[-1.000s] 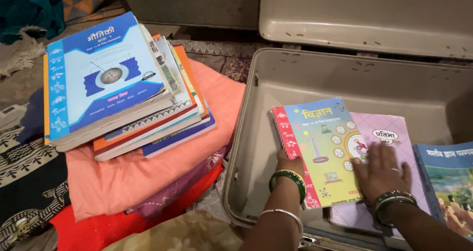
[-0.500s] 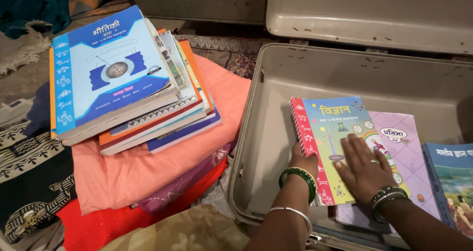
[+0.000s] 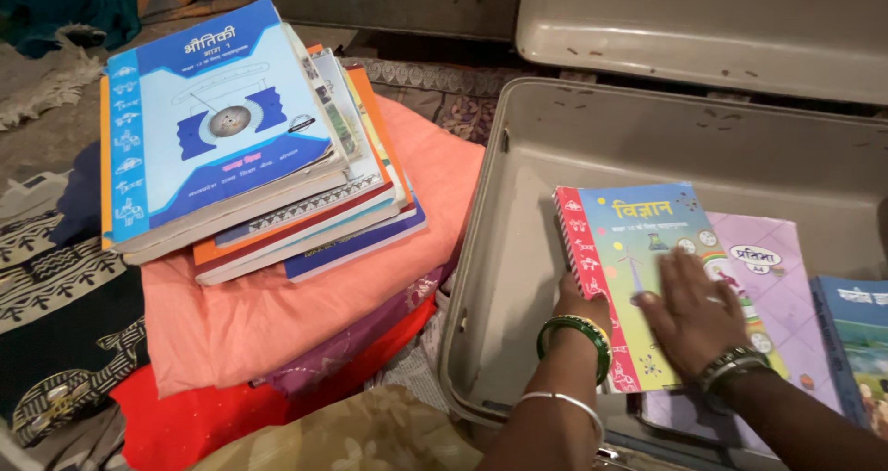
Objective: The person picks up several books and notebooks one by one from a pile on the floor and places them neatly inside a large metal trunk.
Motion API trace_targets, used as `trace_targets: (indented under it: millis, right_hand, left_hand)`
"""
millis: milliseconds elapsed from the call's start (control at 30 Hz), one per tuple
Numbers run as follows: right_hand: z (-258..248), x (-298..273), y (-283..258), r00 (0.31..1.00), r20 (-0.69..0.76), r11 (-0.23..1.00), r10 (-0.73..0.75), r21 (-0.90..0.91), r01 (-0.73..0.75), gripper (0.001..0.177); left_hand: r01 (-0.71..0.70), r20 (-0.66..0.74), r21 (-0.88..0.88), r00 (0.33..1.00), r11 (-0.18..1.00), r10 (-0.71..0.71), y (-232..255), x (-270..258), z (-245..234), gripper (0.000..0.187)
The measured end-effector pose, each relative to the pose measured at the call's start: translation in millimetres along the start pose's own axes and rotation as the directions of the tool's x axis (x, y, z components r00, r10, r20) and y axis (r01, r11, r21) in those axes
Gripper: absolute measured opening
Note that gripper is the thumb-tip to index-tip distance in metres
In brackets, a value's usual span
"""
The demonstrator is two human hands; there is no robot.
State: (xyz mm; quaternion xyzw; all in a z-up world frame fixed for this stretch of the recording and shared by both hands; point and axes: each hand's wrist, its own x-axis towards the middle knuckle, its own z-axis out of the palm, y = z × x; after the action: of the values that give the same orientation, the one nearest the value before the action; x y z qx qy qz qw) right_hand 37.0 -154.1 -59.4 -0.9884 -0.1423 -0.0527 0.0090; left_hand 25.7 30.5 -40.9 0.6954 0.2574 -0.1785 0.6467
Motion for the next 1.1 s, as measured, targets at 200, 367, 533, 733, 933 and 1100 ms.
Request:
trace_targets:
  millis: [200,367,533,733,933,1100]
  right_hand:
    - [7.0,52.1,-46.2,0.968,-0.009,0.95,-0.252,0.19,0.249,0.066]
    - [-1.0,84.3,-50.1,0.982,0.083,0.985,-0.172,0.045,0.168,0.071]
    - [-5.9,105.3,-41.8,0.991,0.125,0.998,-0.045,-0.031,0.049,0.072]
    - [-2.9,114.1,-23.2,0.981,0.109,0.984,0.163,-0.089,-0.154,0.073]
    - [1.7,91.1,5.1,0.955,0.02,0.952,0.296,0.073,-0.296,0.077]
    - [-1.6,65.3,12.8,0.932,0.022,0.925,0.363,0.11,-0.363,0.082]
  left_hand:
    - [-0.032,0.048,-0.139,0.998,0.99,0.039,5.6,-5.8,-4.2,0.057]
    - [-0.008,0.004,-0.014,1.0,1.0,0.008,8.8,-16.7,-9.1,0.058]
    - [-0.028,-0.025,0.032,0.999,0.999,0.029,1.4,-15.3,-4.0,0.059]
    - [0.083,0.016,0.07,0.996,0.994,-0.084,4.2,-11.8,-0.7,0.062]
    - [0.083,0.022,0.064,0.996,0.994,-0.084,13.3,-24.9,-7.2,0.063]
    - [0.029,0.011,0.107,0.999,0.994,-0.031,6.5,-15.3,-3.7,0.058]
